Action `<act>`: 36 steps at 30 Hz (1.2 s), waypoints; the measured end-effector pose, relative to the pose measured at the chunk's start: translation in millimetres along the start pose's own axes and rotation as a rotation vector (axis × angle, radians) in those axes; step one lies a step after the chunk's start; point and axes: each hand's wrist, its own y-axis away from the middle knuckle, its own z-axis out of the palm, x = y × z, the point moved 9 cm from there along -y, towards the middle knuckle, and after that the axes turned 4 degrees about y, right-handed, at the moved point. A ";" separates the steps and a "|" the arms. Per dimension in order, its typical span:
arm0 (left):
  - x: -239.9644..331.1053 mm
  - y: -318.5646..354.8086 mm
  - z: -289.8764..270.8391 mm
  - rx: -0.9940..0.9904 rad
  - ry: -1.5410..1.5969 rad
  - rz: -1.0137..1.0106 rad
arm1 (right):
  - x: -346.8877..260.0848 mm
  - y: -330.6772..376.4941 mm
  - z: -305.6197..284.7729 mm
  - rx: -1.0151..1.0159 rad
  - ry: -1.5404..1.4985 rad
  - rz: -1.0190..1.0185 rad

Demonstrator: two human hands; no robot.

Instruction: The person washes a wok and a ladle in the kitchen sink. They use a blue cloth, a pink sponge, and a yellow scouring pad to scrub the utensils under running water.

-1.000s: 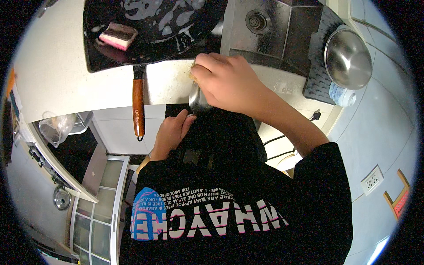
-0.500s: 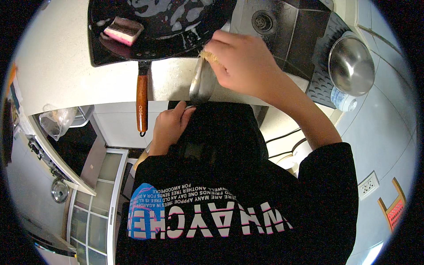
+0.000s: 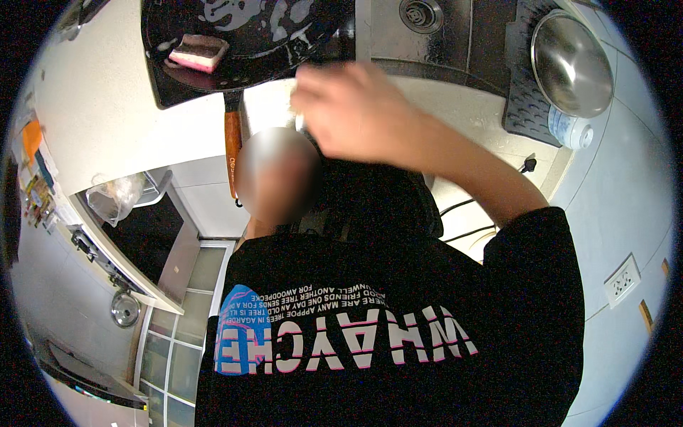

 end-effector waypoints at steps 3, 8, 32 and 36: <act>16.7 6.0 -2.3 0.205 -0.132 0.175 | 18.3 -7.2 -4.0 0.047 0.111 0.007; -2.1 5.2 0.2 0.078 -0.117 -0.009 | 11.9 -6.7 15.7 -0.203 0.002 0.034; -28.2 -0.3 14.7 -0.024 0.502 -0.127 | 64.7 21.5 -26.3 0.210 -0.283 0.365; -45.6 -1.2 55.6 -0.268 0.822 -0.196 | 55.7 34.3 12.9 0.089 -0.290 0.417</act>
